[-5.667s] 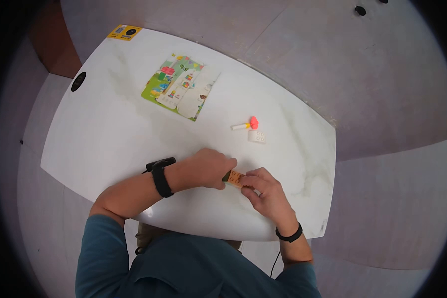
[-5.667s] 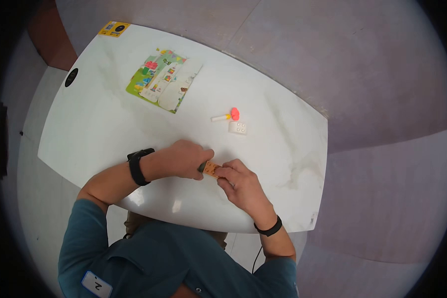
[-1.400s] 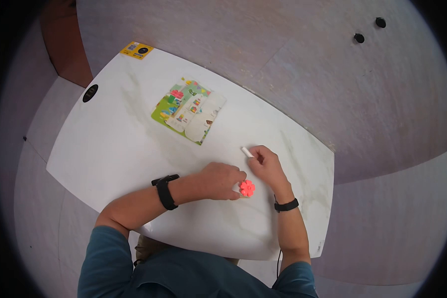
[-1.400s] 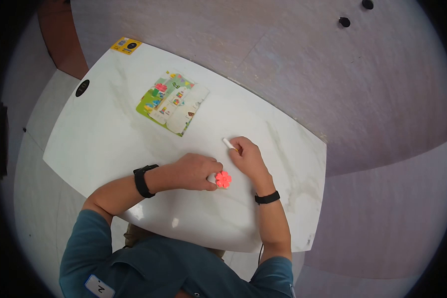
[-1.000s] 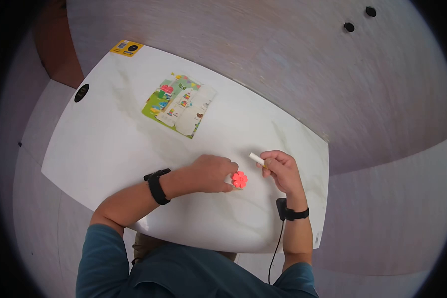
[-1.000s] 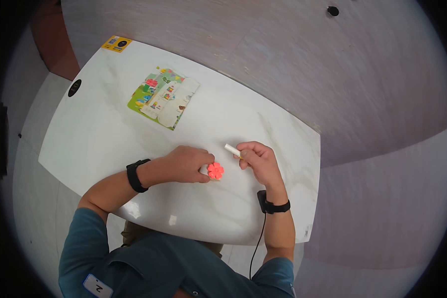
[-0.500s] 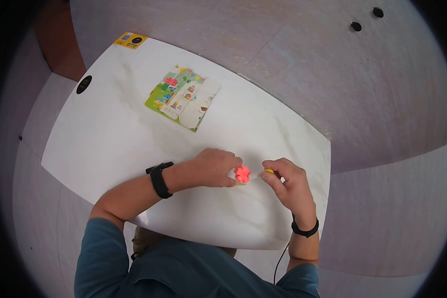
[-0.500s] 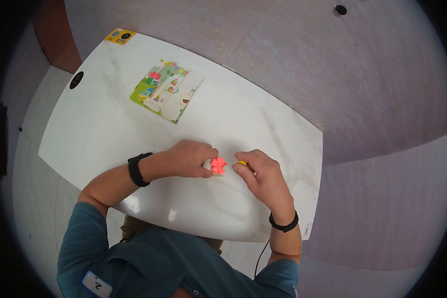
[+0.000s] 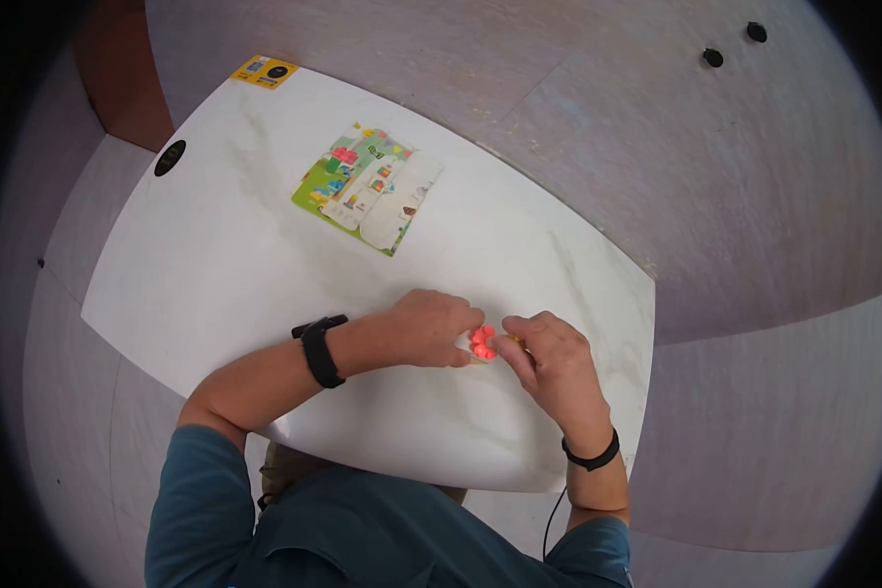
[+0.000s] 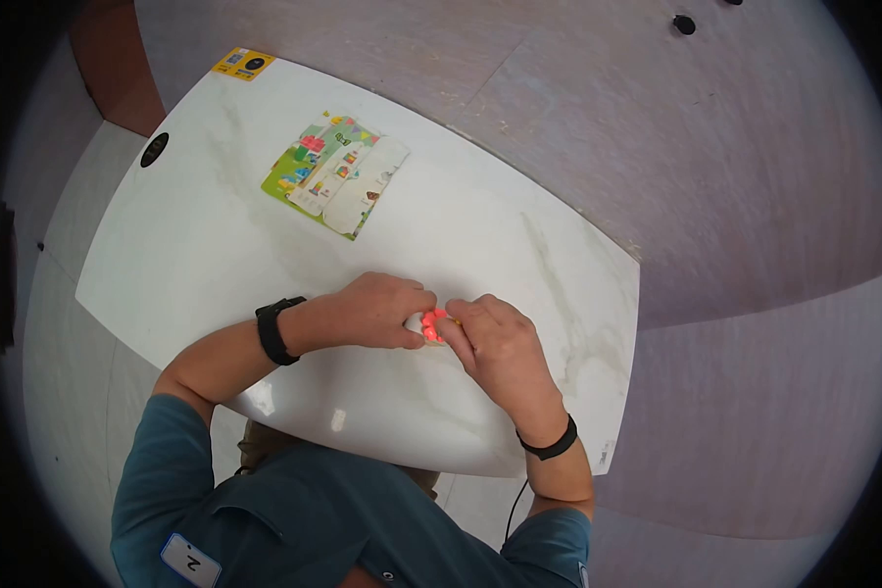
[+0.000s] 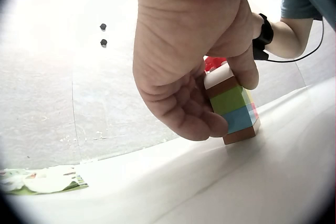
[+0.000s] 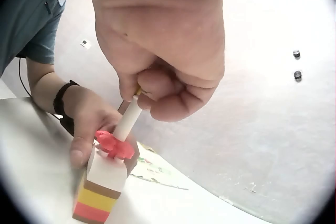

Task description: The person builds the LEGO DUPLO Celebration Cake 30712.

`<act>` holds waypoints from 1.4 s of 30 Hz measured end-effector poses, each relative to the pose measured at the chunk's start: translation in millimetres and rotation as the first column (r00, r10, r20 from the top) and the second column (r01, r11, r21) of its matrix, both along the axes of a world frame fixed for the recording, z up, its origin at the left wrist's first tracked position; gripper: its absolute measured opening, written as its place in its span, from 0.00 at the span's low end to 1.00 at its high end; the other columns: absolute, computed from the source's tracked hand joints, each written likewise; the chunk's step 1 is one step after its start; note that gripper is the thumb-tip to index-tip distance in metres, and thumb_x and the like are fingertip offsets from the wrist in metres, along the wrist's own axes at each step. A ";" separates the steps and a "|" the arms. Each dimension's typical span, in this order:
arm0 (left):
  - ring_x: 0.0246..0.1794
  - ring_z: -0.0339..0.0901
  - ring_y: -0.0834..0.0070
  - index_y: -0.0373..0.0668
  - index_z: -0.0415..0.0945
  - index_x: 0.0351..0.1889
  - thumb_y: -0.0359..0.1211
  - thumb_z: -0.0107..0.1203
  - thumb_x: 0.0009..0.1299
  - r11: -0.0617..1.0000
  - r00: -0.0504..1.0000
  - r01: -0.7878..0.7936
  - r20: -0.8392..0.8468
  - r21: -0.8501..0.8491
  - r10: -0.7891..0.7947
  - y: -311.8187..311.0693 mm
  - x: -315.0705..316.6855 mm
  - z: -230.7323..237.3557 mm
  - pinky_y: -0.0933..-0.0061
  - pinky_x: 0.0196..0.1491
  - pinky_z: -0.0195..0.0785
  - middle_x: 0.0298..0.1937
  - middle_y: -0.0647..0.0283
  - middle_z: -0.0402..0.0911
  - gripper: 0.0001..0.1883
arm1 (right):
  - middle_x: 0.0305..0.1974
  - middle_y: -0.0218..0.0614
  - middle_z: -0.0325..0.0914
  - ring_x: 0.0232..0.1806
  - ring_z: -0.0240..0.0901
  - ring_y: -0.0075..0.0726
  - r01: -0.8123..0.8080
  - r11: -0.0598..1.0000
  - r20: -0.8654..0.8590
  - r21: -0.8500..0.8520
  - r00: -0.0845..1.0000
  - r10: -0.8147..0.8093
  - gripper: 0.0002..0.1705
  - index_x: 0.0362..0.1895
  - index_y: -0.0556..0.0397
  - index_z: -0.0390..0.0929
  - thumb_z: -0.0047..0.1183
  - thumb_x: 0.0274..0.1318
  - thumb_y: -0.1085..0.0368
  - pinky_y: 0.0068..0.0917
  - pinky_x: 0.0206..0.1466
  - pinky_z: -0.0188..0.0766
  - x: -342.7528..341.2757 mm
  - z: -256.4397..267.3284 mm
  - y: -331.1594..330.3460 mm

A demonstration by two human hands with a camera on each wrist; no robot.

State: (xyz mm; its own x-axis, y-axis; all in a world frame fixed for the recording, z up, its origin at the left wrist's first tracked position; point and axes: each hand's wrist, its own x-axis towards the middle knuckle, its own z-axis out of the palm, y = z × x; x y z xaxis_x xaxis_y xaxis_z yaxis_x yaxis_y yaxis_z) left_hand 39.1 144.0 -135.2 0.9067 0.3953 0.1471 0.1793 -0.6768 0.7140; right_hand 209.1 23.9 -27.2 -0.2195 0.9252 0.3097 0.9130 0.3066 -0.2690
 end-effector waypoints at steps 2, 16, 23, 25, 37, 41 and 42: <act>0.40 0.83 0.55 0.43 0.80 0.38 0.45 0.66 0.64 1.000 1.000 -0.003 -0.008 0.009 0.003 -0.1 0.9 -0.6 0.54 0.43 0.74 0.35 0.58 0.82 0.16 | 0.27 0.38 0.80 0.26 0.78 0.44 0.028 0.999 0.032 -0.020 0.999 -0.027 0.11 0.40 0.55 0.85 0.71 0.60 0.63 0.36 0.31 0.76 -3.5 -0.5 0.4; 0.40 0.83 0.56 0.45 0.80 0.40 0.45 0.68 0.64 1.000 1.000 -0.004 0.003 0.013 0.004 -1.1 2.0 -3.2 0.54 0.42 0.74 0.35 0.59 0.82 0.16 | 0.28 0.44 0.84 0.24 0.79 0.34 0.189 0.949 -0.266 -0.252 0.930 -0.255 0.16 0.50 0.59 0.87 0.70 0.63 0.63 0.29 0.30 0.75 0.9 2.8 -12.9; 0.40 0.83 0.55 0.44 0.80 0.40 0.44 0.69 0.63 1.000 1.000 -0.009 -0.005 0.019 0.009 -1.0 2.8 -3.5 0.53 0.43 0.75 0.36 0.58 0.83 0.16 | 0.30 0.45 0.86 0.26 0.82 0.38 0.166 0.953 -0.170 -0.255 0.962 -0.214 0.12 0.46 0.59 0.86 0.68 0.65 0.63 0.30 0.33 0.77 -3.2 11.9 -7.4; 0.40 0.83 0.55 0.44 0.80 0.40 0.44 0.69 0.63 1.000 1.000 -0.003 -0.021 0.013 0.003 -0.9 2.5 -2.0 0.53 0.43 0.75 0.36 0.58 0.83 0.17 | 0.29 0.44 0.86 0.26 0.82 0.37 0.179 0.946 -0.194 -0.272 0.952 -0.236 0.14 0.48 0.59 0.86 0.69 0.64 0.63 0.29 0.33 0.77 -2.2 9.2 -7.4; 0.43 0.82 0.55 0.43 0.81 0.42 0.46 0.68 0.63 0.999 0.991 0.024 -0.132 0.023 -0.021 2.7 6.8 5.0 0.54 0.45 0.74 0.38 0.57 0.82 0.19 | 0.30 0.39 0.86 0.31 0.82 0.34 0.262 0.771 -0.202 -0.580 0.871 -0.448 0.29 0.64 0.63 0.79 0.67 0.62 0.62 0.30 0.38 0.76 43.0 -14.9 -37.5; 0.45 0.82 0.55 0.42 0.81 0.45 0.46 0.72 0.59 1.000 0.976 0.026 -0.215 0.000 -0.025 11.3 13.0 -7.4 0.57 0.47 0.75 0.41 0.56 0.83 0.23 | 0.31 0.39 0.84 0.33 0.80 0.39 0.262 0.655 0.000 -0.709 0.928 -0.371 0.29 0.65 0.58 0.78 0.66 0.63 0.58 0.35 0.41 0.76 56.6 -55.1 -50.7; 0.46 0.82 0.55 0.42 0.82 0.45 0.46 0.74 0.58 0.999 0.973 0.025 -0.229 -0.028 -0.031 13.9 14.8 -8.2 0.58 0.48 0.75 0.43 0.56 0.83 0.24 | 0.31 0.39 0.84 0.33 0.80 0.39 0.259 0.662 -0.009 -0.703 0.928 -0.372 0.29 0.65 0.58 0.78 0.66 0.63 0.58 0.35 0.41 0.76 57.7 -61.1 -53.6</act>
